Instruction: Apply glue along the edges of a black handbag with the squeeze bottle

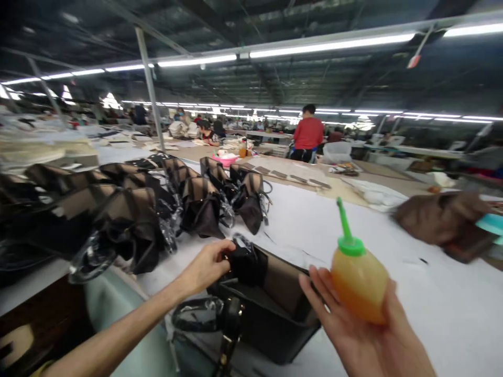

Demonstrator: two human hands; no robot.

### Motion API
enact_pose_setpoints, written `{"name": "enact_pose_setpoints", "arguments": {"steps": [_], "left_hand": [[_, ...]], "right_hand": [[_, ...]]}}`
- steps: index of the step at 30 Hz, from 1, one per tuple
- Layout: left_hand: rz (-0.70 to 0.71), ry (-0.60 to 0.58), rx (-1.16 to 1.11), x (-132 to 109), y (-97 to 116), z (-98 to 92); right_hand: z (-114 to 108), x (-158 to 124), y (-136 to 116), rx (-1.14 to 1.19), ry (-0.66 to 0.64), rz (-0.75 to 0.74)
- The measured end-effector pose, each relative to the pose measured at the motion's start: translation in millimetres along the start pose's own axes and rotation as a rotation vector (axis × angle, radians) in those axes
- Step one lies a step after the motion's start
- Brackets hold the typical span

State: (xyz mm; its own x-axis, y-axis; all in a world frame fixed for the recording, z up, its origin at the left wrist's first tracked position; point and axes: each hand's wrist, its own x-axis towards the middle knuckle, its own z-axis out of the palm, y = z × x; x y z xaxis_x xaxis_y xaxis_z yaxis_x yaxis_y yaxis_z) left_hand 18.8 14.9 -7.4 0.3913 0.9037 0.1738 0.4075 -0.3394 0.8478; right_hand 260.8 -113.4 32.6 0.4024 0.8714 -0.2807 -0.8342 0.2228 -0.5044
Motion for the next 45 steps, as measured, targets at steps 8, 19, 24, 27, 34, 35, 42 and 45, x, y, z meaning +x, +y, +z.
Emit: {"name": "enact_pose_setpoints", "arguments": {"steps": [8, 19, 24, 27, 34, 35, 42, 45], "left_hand": [[-0.033, -0.05, 0.099, 2, 5, -0.8], [-0.052, 0.068, 0.783, 1, 45, -0.9], [0.035, -0.085, 0.743, 11, 66, 6.7], [-0.078, -0.162, 0.75, 20, 64, 13.4], [-0.063, -0.182, 0.653, 43, 41, 27.0], [-0.061, -0.165, 0.662, 45, 40, 28.4], [-0.047, -0.074, 0.481, 50, 32, 33.1], [-0.092, -0.106, 0.301, 50, 21, 35.6]], "right_hand": [[19, -9, 8, 0.096, 0.03, 0.016], [19, -13, 12, 0.111, 0.01, 0.037], [18, -13, 13, 0.112, -0.035, 0.043], [16, -13, 14, 0.1, -0.062, 0.038], [11, -14, 15, 0.037, -0.154, 0.004], [11, -14, 15, 0.025, -0.173, 0.003], [14, -17, 13, -0.035, -0.226, 0.009], [14, -16, 13, -0.027, -0.204, 0.019]]}}
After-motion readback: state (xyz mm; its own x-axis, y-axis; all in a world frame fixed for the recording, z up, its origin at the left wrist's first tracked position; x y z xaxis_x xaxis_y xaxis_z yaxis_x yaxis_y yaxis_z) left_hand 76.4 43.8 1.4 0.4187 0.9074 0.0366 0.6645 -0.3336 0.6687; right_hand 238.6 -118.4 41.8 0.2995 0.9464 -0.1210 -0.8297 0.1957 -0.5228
